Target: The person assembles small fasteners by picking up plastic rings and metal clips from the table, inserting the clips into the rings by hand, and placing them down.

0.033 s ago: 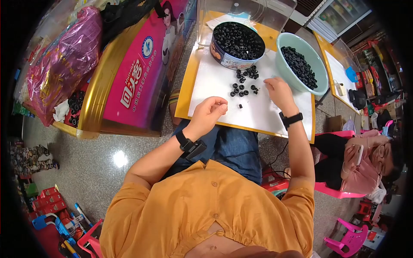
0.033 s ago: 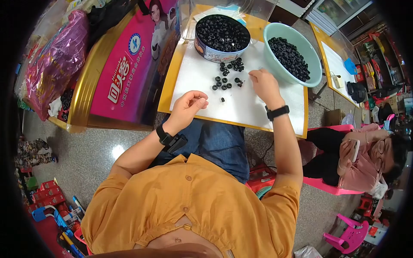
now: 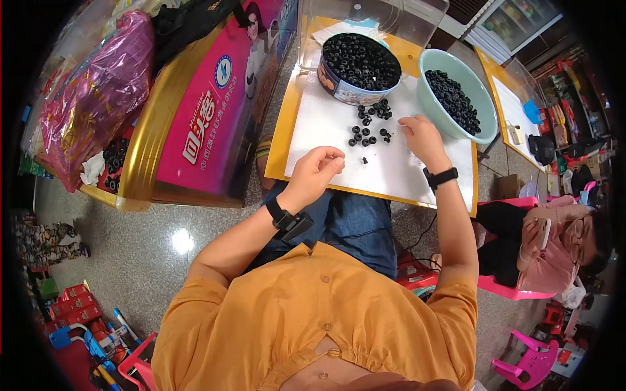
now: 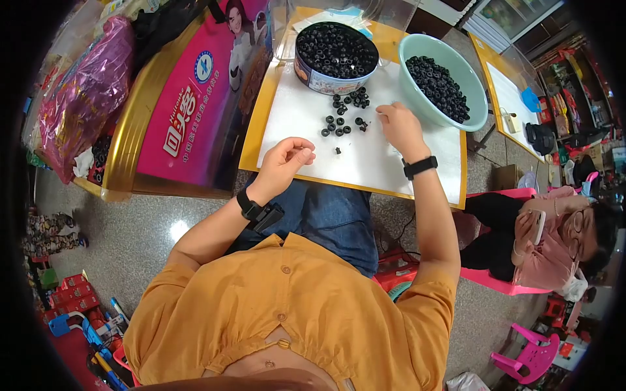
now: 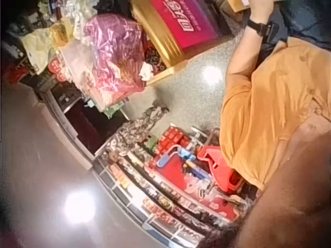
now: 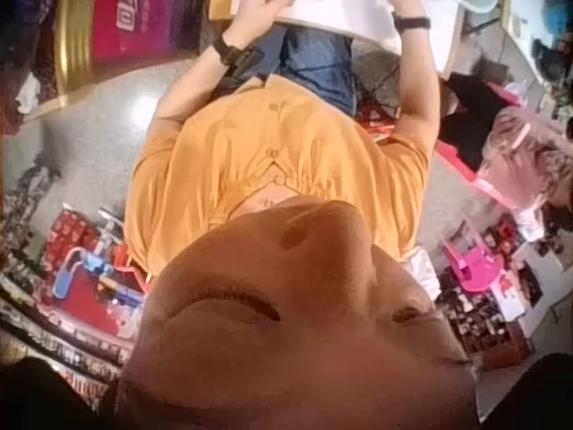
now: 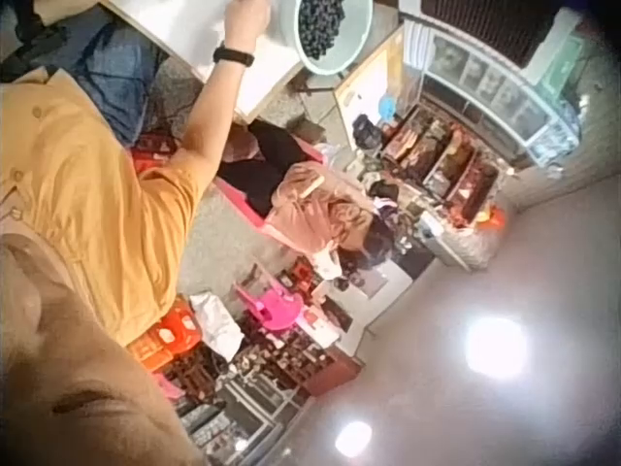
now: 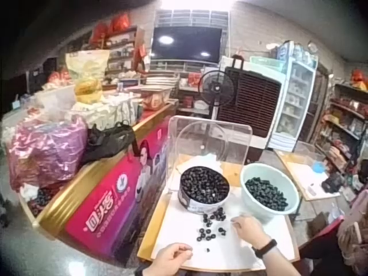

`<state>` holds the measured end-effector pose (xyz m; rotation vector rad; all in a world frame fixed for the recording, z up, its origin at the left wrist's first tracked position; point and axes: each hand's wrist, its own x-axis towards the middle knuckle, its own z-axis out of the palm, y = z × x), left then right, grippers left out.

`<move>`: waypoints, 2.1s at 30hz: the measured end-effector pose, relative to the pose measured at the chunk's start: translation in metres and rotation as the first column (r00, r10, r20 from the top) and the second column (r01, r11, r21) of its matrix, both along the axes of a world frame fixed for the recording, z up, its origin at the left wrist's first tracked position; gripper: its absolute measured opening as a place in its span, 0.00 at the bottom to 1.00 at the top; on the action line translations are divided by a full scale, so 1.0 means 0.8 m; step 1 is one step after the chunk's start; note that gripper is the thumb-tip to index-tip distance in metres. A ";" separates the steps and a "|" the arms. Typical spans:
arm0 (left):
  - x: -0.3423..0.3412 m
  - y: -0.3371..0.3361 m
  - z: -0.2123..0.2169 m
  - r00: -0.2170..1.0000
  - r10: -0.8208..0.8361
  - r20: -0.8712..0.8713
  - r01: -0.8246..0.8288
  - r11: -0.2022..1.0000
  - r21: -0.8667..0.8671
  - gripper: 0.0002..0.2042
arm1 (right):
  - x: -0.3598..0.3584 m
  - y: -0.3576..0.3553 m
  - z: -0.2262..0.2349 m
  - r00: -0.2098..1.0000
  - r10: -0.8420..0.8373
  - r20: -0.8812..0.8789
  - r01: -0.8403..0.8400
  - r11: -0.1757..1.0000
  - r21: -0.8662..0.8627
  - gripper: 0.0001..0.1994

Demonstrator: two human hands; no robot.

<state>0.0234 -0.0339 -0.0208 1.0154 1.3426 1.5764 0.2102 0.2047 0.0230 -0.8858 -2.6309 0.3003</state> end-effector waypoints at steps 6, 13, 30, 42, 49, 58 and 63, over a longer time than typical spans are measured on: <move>-0.003 -0.001 0.000 1.000 -0.011 -0.010 0.011 1.000 -0.008 0.11 | -0.014 0.008 0.005 0.987 -0.032 0.156 0.026 0.999 0.039 0.07; -0.004 0.001 -0.004 1.000 -0.014 -0.013 0.014 1.000 -0.008 0.11 | -0.007 -0.019 0.006 0.996 -0.030 -0.089 0.023 0.996 -0.087 0.05; -0.011 0.035 0.044 0.888 -0.153 -0.434 0.064 0.975 -0.212 0.10 | 0.021 -0.153 -0.043 0.829 -0.354 -0.432 0.047 0.814 -0.579 0.08; -0.003 0.115 0.042 0.370 -0.177 -0.912 0.150 0.980 -0.129 0.09 | 0.031 -0.154 -0.055 0.724 -0.386 -0.572 -0.066 0.786 -0.615 0.08; 0.001 0.118 0.040 0.276 -0.206 -0.939 0.212 0.966 -0.149 0.07 | 0.033 -0.152 -0.056 0.705 -0.412 -0.577 -0.119 0.734 -0.668 0.08; 0.006 0.103 0.050 0.040 -0.259 -0.965 0.278 0.930 -0.239 0.05 | 0.031 -0.154 -0.057 0.705 -0.413 -0.577 -0.105 0.744 -0.660 0.08; 0.008 0.088 0.041 0.108 -0.161 -0.981 0.278 0.952 -0.126 0.04 | 0.032 -0.156 -0.056 0.713 -0.410 -0.568 -0.094 0.748 -0.657 0.08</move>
